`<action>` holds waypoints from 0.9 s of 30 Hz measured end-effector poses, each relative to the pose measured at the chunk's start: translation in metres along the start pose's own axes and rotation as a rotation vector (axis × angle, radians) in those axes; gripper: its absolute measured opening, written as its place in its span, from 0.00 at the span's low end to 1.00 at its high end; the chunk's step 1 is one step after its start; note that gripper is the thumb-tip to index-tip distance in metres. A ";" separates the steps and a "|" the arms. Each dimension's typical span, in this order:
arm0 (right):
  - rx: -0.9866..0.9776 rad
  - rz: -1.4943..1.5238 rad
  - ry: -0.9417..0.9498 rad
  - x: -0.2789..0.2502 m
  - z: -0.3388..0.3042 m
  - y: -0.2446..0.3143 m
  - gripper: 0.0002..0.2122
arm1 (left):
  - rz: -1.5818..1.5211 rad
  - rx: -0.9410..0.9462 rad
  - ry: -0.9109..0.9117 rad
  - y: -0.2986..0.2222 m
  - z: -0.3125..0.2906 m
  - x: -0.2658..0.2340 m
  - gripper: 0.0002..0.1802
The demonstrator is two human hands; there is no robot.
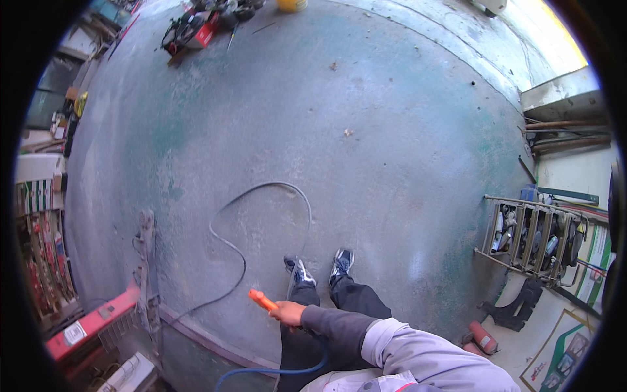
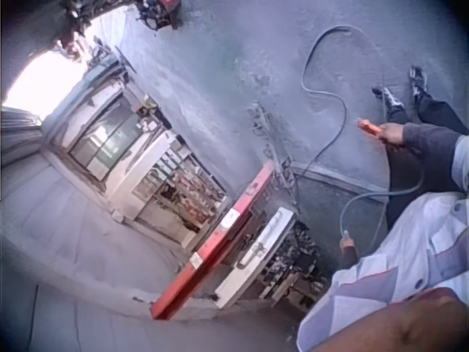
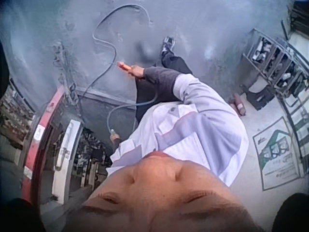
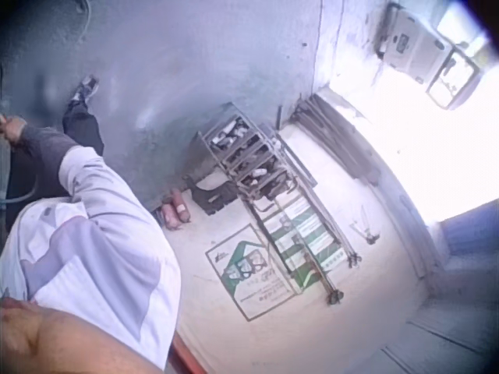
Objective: The person uses a handheld air blow gun connected to a hose to blow dust and debris from the floor, walls, and equipment in a workshop. They move around the space, targeting corners, a metal rack, and a wall-mounted gauge panel.
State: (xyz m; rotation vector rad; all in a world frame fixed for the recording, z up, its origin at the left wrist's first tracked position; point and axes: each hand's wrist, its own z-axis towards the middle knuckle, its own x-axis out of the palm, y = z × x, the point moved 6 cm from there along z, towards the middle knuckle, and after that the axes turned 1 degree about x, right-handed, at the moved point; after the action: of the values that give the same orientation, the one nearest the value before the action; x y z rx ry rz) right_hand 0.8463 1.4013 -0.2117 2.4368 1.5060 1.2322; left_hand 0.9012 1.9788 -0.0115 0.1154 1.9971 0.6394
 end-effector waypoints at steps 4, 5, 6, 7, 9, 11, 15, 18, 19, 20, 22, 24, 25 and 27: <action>-0.116 -0.010 -0.050 0.026 0.028 -0.022 0.20 | -0.029 -0.032 0.012 0.080 -0.033 0.034 0.37; -0.112 -0.204 -0.112 0.033 0.034 -0.025 0.20 | -0.041 -0.035 0.008 0.100 -0.039 0.043 0.37; -0.107 -0.224 -0.069 0.051 0.041 -0.030 0.22 | -0.048 -0.033 0.011 0.121 -0.042 0.052 0.37; -0.110 -0.334 -0.085 0.072 0.049 -0.035 0.23 | -0.054 -0.026 0.007 0.140 -0.042 0.062 0.37; -0.162 -0.573 -0.139 0.116 0.073 -0.042 0.26 | -0.066 0.004 -0.005 0.173 -0.032 0.083 0.38; 0.037 -0.838 -0.186 0.157 0.103 -0.077 0.25 | -0.071 0.051 -0.014 0.197 -0.009 0.106 0.38; 0.456 -1.046 -0.223 0.194 0.186 -0.165 0.25 | -0.035 0.104 0.075 0.189 0.077 0.154 0.39; 0.441 -0.985 -0.533 0.180 0.235 -0.206 0.21 | -0.273 0.133 0.192 0.159 0.128 0.154 0.37; 0.427 -0.920 -0.670 0.165 0.247 -0.210 0.19 | -0.270 0.208 0.145 0.147 0.138 0.146 0.37; 0.347 -0.932 -0.824 0.148 0.251 -0.208 0.17 | -0.271 0.285 0.097 0.135 0.146 0.138 0.36; 0.245 -0.979 -1.003 0.108 0.245 -0.191 0.18 | -0.276 0.372 0.199 0.112 0.157 0.138 0.36; 0.298 -0.996 -1.123 0.068 0.226 -0.163 0.22 | -0.265 0.422 0.290 0.091 0.165 0.141 0.35; 0.303 -0.976 -1.162 0.052 0.212 -0.147 0.22 | -0.307 0.450 0.305 0.082 0.168 0.139 0.34; 0.327 -0.962 -1.271 0.030 0.181 -0.110 0.22 | -0.395 0.509 0.333 0.060 0.172 0.137 0.33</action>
State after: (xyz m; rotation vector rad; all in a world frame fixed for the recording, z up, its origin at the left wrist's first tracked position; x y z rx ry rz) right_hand 0.8849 1.5485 -0.3623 1.4464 1.8723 -0.6459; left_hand 0.9675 2.1438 -0.1548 -0.0868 2.3788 -0.1198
